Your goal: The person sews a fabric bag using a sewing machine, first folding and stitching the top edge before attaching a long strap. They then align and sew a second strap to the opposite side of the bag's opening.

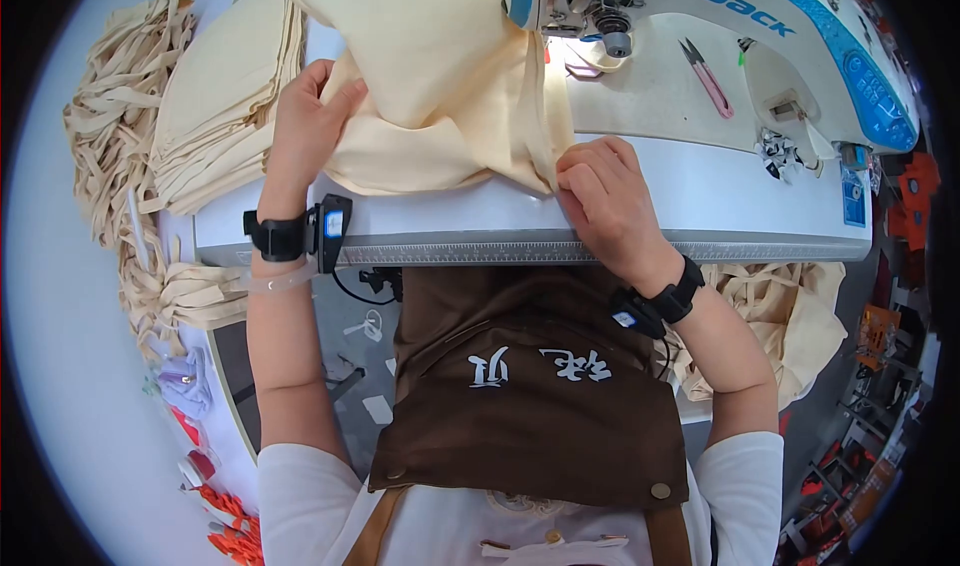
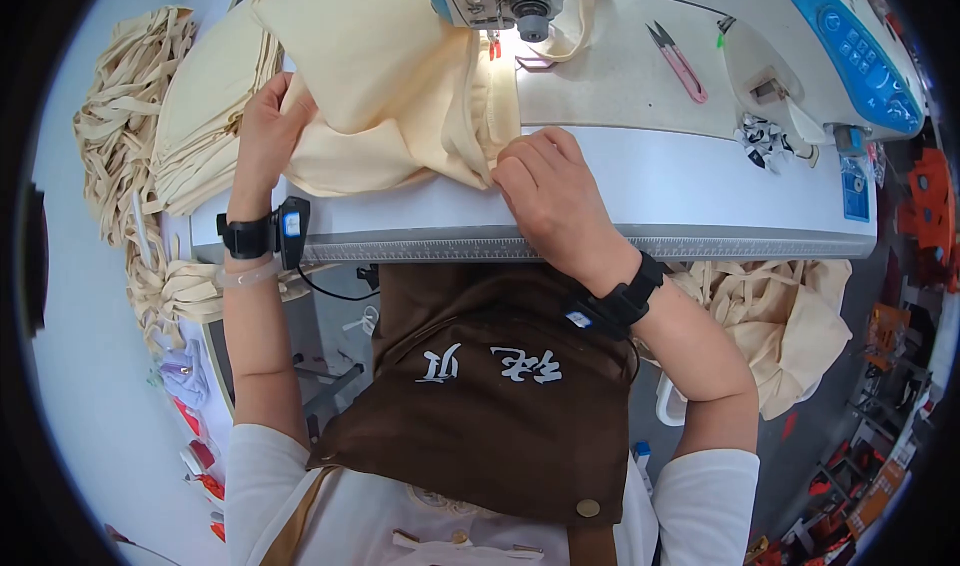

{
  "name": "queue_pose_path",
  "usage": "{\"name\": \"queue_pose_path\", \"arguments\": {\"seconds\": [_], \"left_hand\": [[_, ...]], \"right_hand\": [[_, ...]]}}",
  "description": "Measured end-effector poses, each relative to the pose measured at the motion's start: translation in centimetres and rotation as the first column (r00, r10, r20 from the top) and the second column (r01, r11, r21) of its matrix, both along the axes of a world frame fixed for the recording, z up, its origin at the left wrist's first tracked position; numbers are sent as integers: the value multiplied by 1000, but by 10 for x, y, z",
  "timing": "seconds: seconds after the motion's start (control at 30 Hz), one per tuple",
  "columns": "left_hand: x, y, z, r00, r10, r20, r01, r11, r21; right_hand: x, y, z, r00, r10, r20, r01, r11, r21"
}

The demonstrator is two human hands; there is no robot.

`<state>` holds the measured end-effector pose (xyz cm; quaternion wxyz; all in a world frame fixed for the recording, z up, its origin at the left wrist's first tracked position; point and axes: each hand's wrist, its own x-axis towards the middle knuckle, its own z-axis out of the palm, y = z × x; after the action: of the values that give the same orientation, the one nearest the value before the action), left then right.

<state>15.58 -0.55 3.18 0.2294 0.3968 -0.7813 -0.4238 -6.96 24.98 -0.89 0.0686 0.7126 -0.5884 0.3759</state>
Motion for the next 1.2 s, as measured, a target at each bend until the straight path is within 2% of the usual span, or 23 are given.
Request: {"name": "queue_pose_path", "arguments": {"seconds": [0.03, 0.13, 0.23, 0.33, 0.43, 0.53, 0.63, 0.7, 0.77, 0.8, 0.83, 0.87, 0.9, 1.0, 1.1, 1.2], "left_hand": [[0, -5, -3, 1000, 2, 8, -1, 999, -38], [4, -13, -28, 966, -40, 254, 124, 938, -324], [0, -2, -17, 943, 60, 327, 45, 952, -303], [4, -16, -23, 903, 15, 429, 126, 946, -297], [0, -14, -19, 920, -1, 393, 95, 971, -220], [3, -12, -20, 922, -9, 388, 156, 924, -350], [7, 16, 10, 691, 246, 679, 143, 875, -463], [14, 50, 43, 707, 273, 653, 213, 798, -564], [1, 89, 68, 910, 103, 402, 209, 724, -658], [-10, 106, 74, 945, -97, 312, 297, 654, -696], [-22, 117, 77, 877, -322, 356, 480, 603, -638], [-36, 129, 67, 816, -509, 273, 567, 617, -546], [-52, 139, 61, 742, -617, 261, 654, 583, -482], [-72, 131, 19, 696, -593, 404, 709, 483, -513], [-71, 121, 15, 687, -558, 466, 723, 586, -365], [-67, 128, 6, 740, -536, 407, 673, 576, -464]], "right_hand": [[-2, 0, 0, 1000, 9, -5, -9, 1000, 1], [-2, 1, -2, 999, 37, -30, -37, 999, -12], [-3, 3, -2, 997, 42, -69, -43, 999, -10], [0, 7, 3, 988, 55, -146, -50, 998, 35], [0, 8, 3, 982, 63, -180, -58, 998, 35], [0, 11, 2, 988, 52, -145, -47, 998, 37], [-2, 13, 0, 990, 73, -120, -68, 997, 42], [-3, 15, 0, 992, 73, -107, -67, 996, 65], [-3, 15, 0, 992, 74, -98, -67, 995, 69], [-3, 14, -1, 992, 79, -95, -73, 995, 63], [-2, 12, -1, 992, 90, -92, -85, 995, 55], [-1, 12, 0, 992, 86, -96, -81, 995, 57], [-2, 13, 2, 992, 81, -101, -76, 995, 57], [-7, 16, 2, 995, 75, -73, -68, 993, 94], [-10, 19, 1, 997, 69, -18, -67, 992, 110], [-10, 19, 1, 997, 75, 27, -78, 990, 117]]}}
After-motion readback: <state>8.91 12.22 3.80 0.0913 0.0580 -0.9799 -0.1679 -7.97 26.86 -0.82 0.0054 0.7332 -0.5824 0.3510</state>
